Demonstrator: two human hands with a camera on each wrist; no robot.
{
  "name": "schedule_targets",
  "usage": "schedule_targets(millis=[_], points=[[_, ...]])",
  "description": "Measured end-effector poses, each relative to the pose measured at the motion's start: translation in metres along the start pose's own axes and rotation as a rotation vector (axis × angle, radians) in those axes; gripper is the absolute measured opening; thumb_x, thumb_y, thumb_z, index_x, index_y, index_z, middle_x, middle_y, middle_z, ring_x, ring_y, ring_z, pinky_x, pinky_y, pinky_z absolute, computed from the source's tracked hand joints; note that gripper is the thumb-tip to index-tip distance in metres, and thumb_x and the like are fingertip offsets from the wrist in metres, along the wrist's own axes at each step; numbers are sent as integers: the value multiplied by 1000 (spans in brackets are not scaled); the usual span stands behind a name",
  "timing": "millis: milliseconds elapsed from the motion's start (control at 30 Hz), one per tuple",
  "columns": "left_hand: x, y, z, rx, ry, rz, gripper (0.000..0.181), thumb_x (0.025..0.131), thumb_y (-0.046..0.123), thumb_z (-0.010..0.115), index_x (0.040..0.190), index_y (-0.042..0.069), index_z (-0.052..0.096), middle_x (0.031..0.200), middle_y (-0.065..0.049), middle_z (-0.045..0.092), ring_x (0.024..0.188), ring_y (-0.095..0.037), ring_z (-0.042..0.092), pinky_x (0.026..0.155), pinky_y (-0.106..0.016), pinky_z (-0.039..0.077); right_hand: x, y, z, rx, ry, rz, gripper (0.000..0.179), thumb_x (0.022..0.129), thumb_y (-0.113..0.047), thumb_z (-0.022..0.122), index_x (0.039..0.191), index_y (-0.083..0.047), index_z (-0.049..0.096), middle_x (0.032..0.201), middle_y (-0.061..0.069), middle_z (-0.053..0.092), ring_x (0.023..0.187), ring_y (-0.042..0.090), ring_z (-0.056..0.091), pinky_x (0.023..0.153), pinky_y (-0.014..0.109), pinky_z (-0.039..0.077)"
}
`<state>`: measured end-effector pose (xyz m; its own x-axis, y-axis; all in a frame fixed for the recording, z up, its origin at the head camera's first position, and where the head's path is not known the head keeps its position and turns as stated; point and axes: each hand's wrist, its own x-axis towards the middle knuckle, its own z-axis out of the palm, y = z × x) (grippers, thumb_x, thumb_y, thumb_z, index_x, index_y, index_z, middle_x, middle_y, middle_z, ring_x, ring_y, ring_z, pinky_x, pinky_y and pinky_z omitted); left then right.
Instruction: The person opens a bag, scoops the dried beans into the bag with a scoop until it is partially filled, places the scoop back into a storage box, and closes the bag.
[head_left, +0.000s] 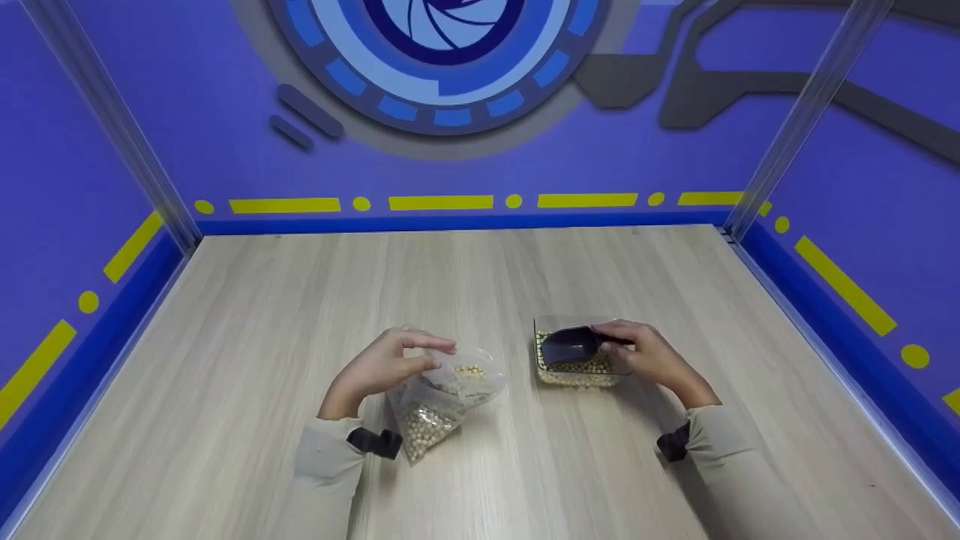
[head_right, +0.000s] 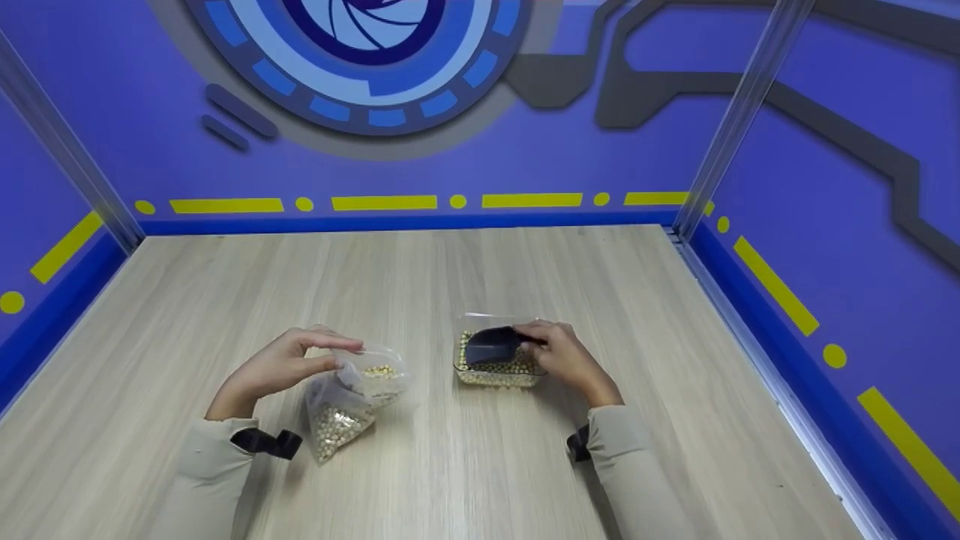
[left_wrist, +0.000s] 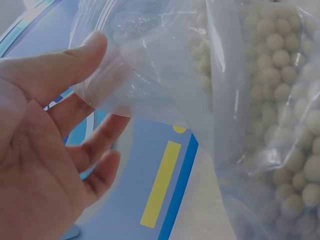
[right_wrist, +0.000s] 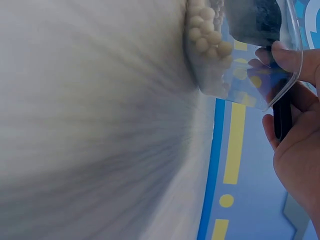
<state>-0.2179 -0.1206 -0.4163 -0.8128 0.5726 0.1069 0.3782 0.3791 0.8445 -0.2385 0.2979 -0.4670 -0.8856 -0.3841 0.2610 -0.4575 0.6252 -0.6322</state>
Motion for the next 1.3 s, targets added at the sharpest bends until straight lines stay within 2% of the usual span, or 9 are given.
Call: schedule_targets(millis=[200, 333, 467, 667, 833, 900, 1067, 1167, 1300], points=[[1, -2, 0, -30, -24, 43, 33, 94, 10, 59, 126, 3, 63, 121, -13, 67, 110, -29, 62, 78, -21, 49, -1, -1, 1, -17, 1, -9, 32, 88, -1, 63, 120, 1, 66, 116, 18, 67, 110, 35, 61, 90, 47, 50], [3, -2, 1, -42, -1, 47, 37, 93, 11, 60, 129, 4, 61, 113, -14, 70, 103, -29, 65, 73, -19, 47, 0, -3, 0, -51, 25, -12, 32, 86, 1, 65, 118, -1, 68, 114, 16, 69, 108, 35, 61, 91, 49, 49], [4, -2, 3, -51, 35, 0, 35, 91, 11, 63, 125, 4, 64, 108, -14, 70, 96, -24, 67, 76, -20, 50, 1, -4, -1, -44, 36, -10, 32, 85, 1, 66, 117, -1, 68, 115, 15, 68, 111, 35, 60, 94, 50, 46], [6, 0, 8, -66, 107, -88, 22, 87, 11, 68, 108, 2, 72, 102, -13, 72, 91, -21, 67, 76, -27, 53, 3, -8, -2, -31, 44, 1, 33, 89, -4, 64, 122, -1, 65, 122, 16, 65, 117, 36, 57, 97, 50, 44], [7, 4, 12, -74, 155, -142, 20, 84, 12, 71, 102, 3, 74, 96, -10, 74, 88, -19, 69, 75, -28, 54, 4, -20, 4, -62, 152, -59, 32, 90, -7, 63, 122, -2, 66, 122, 16, 64, 116, 34, 57, 96, 49, 45], [8, 5, 14, -74, 168, -160, 20, 84, 11, 71, 101, 2, 74, 96, -11, 74, 88, -19, 69, 76, -29, 55, 6, -26, 8, -68, 216, -104, 32, 90, -6, 63, 121, -1, 66, 121, 17, 64, 115, 34, 58, 94, 45, 47], [9, 9, 18, -70, 210, -192, 16, 82, 8, 72, 97, 5, 76, 97, -10, 74, 88, -19, 70, 76, -31, 56, 11, -45, 19, -6, 302, -171, 30, 89, -2, 62, 119, -1, 67, 120, 17, 65, 113, 32, 59, 93, 15, 45], [11, 12, 19, -52, 225, -199, 14, 82, 9, 73, 95, 9, 78, 96, -8, 74, 87, -17, 69, 75, -30, 55, 12, -59, 26, 65, 285, -177, 29, 90, -2, 62, 118, -2, 68, 119, 15, 66, 113, 31, 60, 95, 9, 39], [12, 14, 20, -41, 233, -197, 13, 83, 10, 73, 95, 10, 78, 95, -6, 75, 85, -15, 69, 73, -29, 55, 12, -75, 38, 159, 172, -141, 27, 91, -7, 62, 116, -2, 69, 117, 14, 68, 112, 25, 62, 96, 15, 43]])
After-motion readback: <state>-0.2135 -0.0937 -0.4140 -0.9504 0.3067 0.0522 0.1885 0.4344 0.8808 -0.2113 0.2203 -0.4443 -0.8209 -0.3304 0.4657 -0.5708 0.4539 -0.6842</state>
